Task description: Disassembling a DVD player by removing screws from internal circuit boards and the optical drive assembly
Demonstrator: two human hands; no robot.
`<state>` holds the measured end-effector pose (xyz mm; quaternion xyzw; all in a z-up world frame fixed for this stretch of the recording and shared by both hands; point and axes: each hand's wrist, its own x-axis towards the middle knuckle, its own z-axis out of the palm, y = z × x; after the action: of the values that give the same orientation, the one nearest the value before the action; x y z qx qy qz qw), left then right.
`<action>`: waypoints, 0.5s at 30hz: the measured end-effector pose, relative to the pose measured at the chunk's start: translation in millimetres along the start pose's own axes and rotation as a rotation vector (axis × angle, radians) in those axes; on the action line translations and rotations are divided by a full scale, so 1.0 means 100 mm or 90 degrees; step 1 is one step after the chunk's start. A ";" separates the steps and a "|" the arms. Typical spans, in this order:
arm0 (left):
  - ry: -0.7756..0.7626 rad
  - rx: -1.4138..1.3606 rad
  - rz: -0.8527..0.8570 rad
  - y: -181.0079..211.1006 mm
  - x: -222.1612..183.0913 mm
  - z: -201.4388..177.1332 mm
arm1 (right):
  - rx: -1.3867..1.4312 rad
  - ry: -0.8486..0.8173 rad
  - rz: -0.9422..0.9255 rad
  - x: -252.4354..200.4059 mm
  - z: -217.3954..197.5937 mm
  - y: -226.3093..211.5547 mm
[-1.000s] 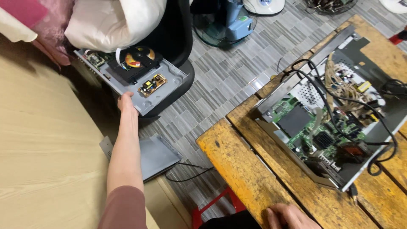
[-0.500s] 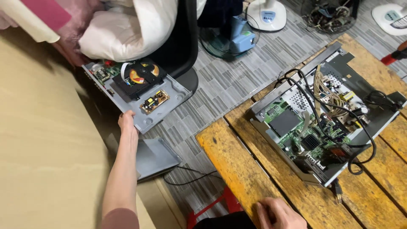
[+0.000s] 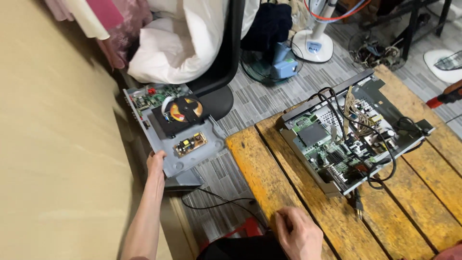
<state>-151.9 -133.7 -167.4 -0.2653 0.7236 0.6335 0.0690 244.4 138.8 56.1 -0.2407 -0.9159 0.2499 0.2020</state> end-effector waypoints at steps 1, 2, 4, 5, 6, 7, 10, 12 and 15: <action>0.003 -0.005 0.000 -0.08 -0.04 -0.06 | 0.000 0.000 -0.006 -0.01 0.00 0.02; 0.004 0.000 0.014 -0.14 -0.08 -0.12 | 0.003 0.000 -0.012 -0.03 -0.01 0.02; 0.006 -0.001 0.027 -0.27 -0.14 -0.22 | 0.003 0.001 -0.024 -0.04 -0.02 0.04; 0.011 0.011 0.039 -0.34 -0.16 -0.27 | 0.003 -0.008 -0.017 -0.03 -0.01 0.05; 0.019 0.024 0.050 -0.42 -0.20 -0.34 | 0.003 -0.020 -0.010 -0.04 -0.01 0.05; 0.022 0.019 0.046 -0.56 -0.21 -0.36 | 0.000 -0.023 -0.016 -0.06 -0.03 0.03; 0.041 -0.028 0.082 -0.95 -0.33 -0.42 | 0.019 -0.023 -0.013 -0.05 -0.03 0.01; 0.036 -0.053 0.095 -1.12 -0.52 -0.43 | -0.006 0.004 -0.027 -0.06 -0.01 0.04; 0.033 -0.059 0.075 -1.37 -0.73 -0.44 | 0.006 -0.041 0.045 -0.06 -0.03 0.02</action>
<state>-14.7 -162.0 -247.6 -0.2413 0.7096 0.6620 0.0006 251.4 137.7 55.6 -0.2636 -0.9116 0.2687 0.1650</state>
